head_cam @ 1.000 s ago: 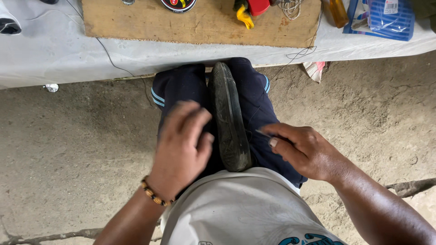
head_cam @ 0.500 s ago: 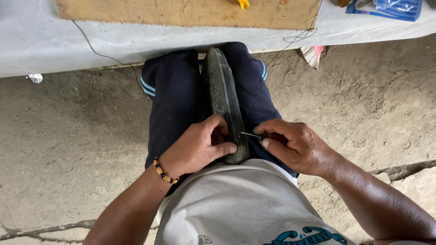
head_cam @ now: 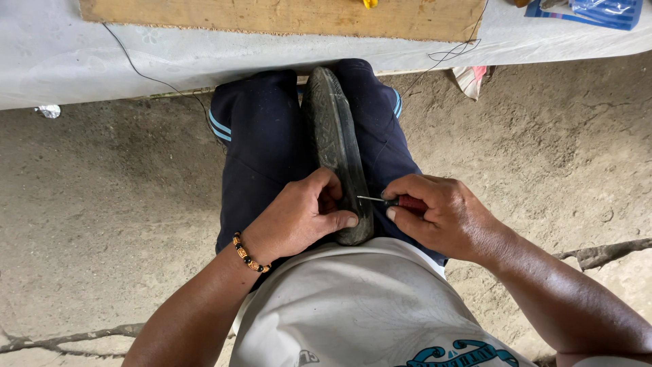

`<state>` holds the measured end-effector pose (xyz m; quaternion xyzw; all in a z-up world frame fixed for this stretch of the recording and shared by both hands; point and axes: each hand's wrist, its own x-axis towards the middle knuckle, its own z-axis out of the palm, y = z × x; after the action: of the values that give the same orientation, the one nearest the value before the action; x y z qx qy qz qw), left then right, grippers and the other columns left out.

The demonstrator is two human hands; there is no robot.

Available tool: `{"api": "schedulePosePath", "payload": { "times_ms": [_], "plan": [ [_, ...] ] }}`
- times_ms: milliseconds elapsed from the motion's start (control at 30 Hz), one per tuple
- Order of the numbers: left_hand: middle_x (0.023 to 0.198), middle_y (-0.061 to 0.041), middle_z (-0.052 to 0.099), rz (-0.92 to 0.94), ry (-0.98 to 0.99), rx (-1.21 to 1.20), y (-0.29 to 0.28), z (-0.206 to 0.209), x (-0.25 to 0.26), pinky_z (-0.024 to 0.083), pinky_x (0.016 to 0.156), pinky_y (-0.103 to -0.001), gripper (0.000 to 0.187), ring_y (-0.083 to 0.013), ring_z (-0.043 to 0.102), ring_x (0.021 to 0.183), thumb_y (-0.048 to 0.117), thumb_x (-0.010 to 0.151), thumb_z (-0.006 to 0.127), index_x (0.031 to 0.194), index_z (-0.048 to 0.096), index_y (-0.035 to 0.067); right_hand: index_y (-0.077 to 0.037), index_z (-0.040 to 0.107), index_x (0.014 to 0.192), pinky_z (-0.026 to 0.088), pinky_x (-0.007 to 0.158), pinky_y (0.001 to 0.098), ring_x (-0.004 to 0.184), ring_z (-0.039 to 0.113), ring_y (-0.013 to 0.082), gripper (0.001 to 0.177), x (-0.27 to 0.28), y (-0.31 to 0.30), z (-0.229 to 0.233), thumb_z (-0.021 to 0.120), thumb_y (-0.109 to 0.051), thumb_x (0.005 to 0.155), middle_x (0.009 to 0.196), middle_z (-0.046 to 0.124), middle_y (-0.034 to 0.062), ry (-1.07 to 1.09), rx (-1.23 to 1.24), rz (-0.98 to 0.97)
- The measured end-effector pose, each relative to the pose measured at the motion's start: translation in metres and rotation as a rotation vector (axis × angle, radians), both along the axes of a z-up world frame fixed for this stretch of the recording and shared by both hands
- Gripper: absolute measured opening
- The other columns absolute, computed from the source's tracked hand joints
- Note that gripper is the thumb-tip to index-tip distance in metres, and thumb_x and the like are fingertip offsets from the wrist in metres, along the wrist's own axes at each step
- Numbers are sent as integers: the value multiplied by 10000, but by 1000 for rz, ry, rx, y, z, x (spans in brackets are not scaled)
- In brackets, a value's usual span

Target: The person stitches the sole of a black shoe using a needle and thread. They repeatedly push the needle through the sole and pull the thread tight, working along the edge of the sole. The person briefly applies wax to the thread before continuing the stitching process.

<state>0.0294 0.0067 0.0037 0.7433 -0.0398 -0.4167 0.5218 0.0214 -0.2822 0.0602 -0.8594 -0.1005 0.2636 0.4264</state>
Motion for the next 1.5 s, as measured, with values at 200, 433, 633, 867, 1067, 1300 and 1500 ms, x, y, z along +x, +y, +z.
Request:
{"api": "schedulePosePath", "payload": {
  "times_ms": [200, 433, 633, 867, 1067, 1300, 1500],
  "plan": [
    [916, -137, 824, -26, -6, 24, -6, 1, 2, 651, 665, -449, 543, -339, 827, 832, 443, 929, 946, 1240, 685, 83, -69, 835, 1191, 682, 646, 456, 711, 846, 348, 214, 8, -2, 4, 785, -107, 986, 799, 816, 195, 30, -43, 33],
    [932, -127, 812, -66, 40, 54, -14, 1, 10, 652, 691, -435, 541, -337, 829, 868, 469, 932, 925, 1234, 653, 111, -74, 854, 1113, 655, 561, 424, 601, 802, 322, 165, 21, -4, 10, 777, -83, 966, 710, 790, 183, 52, -112, 79],
    [923, -157, 790, -73, 22, 21, -18, -1, 12, 637, 668, -458, 531, -376, 823, 848, 468, 946, 914, 1208, 648, 91, -134, 812, 1007, 670, 569, 398, 567, 777, 284, 72, 33, -9, -10, 776, -195, 998, 600, 709, 66, -179, -220, 369],
    [807, -110, 753, -74, -30, 6, -21, -21, 6, 612, 670, -459, 573, -346, 800, 758, 542, 882, 957, 1106, 620, 136, -168, 776, 1012, 652, 491, 520, 625, 756, 394, 61, 39, -17, -44, 795, -179, 955, 609, 676, 71, -190, -63, 416],
    [782, -116, 741, -72, -39, 11, -21, -18, 11, 608, 681, -467, 580, -360, 798, 742, 540, 855, 978, 1074, 611, 148, -150, 818, 1012, 580, 390, 460, 544, 714, 365, 86, 26, -23, -71, 817, -154, 927, 600, 663, 54, -188, 68, 313],
    [788, -143, 732, -52, -49, -26, -21, -26, 10, 605, 690, -462, 574, -361, 793, 750, 498, 841, 1012, 1038, 611, 138, -56, 815, 998, 546, 354, 392, 435, 680, 333, 97, 25, -10, -66, 790, -40, 905, 548, 648, 131, -70, 181, 236],
    [840, -138, 745, -9, -27, -48, -20, -28, 6, 612, 709, -464, 596, -356, 807, 789, 488, 798, 1036, 1027, 624, 121, -58, 812, 1028, 524, 339, 398, 455, 682, 409, 113, 24, -5, -67, 797, -54, 916, 551, 641, 154, -38, 192, 213]
  ]
}}
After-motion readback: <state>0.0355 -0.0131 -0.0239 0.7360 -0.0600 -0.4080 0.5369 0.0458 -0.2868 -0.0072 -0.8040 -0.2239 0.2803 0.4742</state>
